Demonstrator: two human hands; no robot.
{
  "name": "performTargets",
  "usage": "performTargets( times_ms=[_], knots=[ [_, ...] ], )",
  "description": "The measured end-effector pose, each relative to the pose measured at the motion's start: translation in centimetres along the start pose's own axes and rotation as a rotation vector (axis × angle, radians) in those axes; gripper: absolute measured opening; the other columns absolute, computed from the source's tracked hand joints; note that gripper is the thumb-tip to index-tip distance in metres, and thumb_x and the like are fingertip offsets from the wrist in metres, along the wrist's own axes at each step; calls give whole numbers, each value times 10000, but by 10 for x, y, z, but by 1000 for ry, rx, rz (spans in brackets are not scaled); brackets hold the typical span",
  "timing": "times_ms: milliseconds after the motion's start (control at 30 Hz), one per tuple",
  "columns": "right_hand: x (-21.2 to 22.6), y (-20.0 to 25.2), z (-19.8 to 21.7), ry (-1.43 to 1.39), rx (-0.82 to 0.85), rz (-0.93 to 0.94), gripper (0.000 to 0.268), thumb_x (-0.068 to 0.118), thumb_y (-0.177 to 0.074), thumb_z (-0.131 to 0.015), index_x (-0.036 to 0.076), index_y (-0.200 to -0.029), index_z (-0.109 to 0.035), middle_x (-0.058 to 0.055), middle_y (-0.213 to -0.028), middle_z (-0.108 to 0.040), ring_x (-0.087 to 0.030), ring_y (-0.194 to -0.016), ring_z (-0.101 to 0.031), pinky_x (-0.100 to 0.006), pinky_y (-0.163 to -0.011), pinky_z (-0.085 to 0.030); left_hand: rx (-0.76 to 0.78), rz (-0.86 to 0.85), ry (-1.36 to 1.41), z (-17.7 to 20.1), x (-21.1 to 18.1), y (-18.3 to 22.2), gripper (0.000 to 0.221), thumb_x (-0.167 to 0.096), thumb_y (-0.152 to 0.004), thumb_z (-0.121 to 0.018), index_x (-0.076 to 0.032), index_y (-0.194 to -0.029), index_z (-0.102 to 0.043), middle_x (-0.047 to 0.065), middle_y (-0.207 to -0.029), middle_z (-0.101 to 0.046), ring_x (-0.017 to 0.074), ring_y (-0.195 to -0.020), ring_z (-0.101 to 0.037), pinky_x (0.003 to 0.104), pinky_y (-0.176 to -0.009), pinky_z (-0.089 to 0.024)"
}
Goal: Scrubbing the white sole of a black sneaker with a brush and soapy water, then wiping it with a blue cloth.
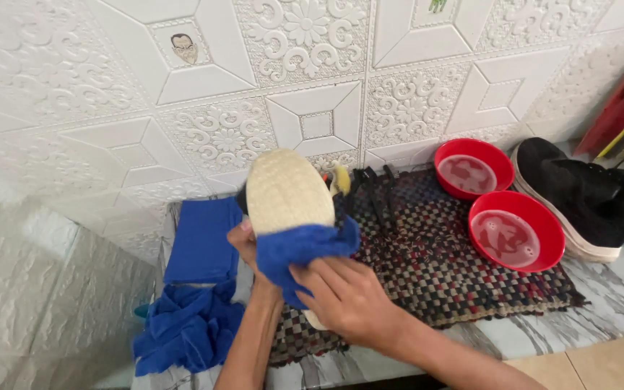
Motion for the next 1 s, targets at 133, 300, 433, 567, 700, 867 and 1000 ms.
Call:
performTargets(
  times_ms=[133,300,433,567,700,867,1000],
  knots=[
    [-33,34,11,-295,127,-223,152,86,-919,-809,30,-1053,-764,-141,-820,-755,-342,-721,-785,-399,-614,-656,-284,-174,-116,19,5,6,430,-502,-804,-675,-110,-975,-725,197,-936,-745,309,-743,-681,394,-724,-608],
    [-107,28,52,-293,-359,-782,134,133,-1144,-667,11,-1160,-719,-92,-710,-592,-148,-655,-542,-294,-579,-472,-256,-128,-96,-12,11,24,542,-580,-800,-629,-136,-1074,-776,183,-1032,-777,306,-879,-745,410,-791,-624],
    [-76,21,39,-255,-437,-600,272,146,-1136,-592,-51,-1324,-603,-171,-945,-610,-218,-840,-598,-372,-739,-514,-289,-75,-158,-47,31,50,547,-590,-769,-660,-137,-1051,-782,194,-1028,-775,313,-886,-718,398,-811,-590],
    [-35,-36,15,10,10,-216,492,420,-926,-833,70,-1242,-692,-148,-1019,-493,-337,-827,-515,-442,-812,-515,-103,-44,18,-18,63,38,419,-592,-815,-668,-224,-1002,-738,126,-1016,-785,281,-902,-743,346,-874,-615],
    [-65,-29,-9,-74,-84,-253,94,86,-1035,-718,45,-1108,-674,-128,-971,-609,-400,-853,-646,-419,-777,-584,-137,-154,-105,-51,34,46,473,-525,-795,-638,-148,-1071,-713,173,-1051,-731,306,-931,-685,461,-899,-623],
    [-111,-23,-1,-328,-193,-626,109,57,-1122,-559,14,-1181,-640,-192,-879,-648,-321,-812,-649,-455,-758,-538,-177,-229,-163,15,33,20,482,-539,-844,-589,-143,-1100,-689,176,-1029,-680,282,-906,-612,421,-844,-568],
    [-71,-31,10,-526,80,-740,266,111,-1071,-582,3,-1307,-526,-267,-967,-617,-409,-920,-666,-618,-818,-547,-96,-274,-271,-17,41,37,362,-531,-811,-558,-208,-968,-594,99,-884,-614,186,-852,-617,269,-773,-535]
  ],
)
Point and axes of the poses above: each hand's wrist, its own y-axis away from the middle knuckle, its own z-axis out of the back of the hand, x = y × z, the point moved 2 cm from there along -y, towards the middle knuckle
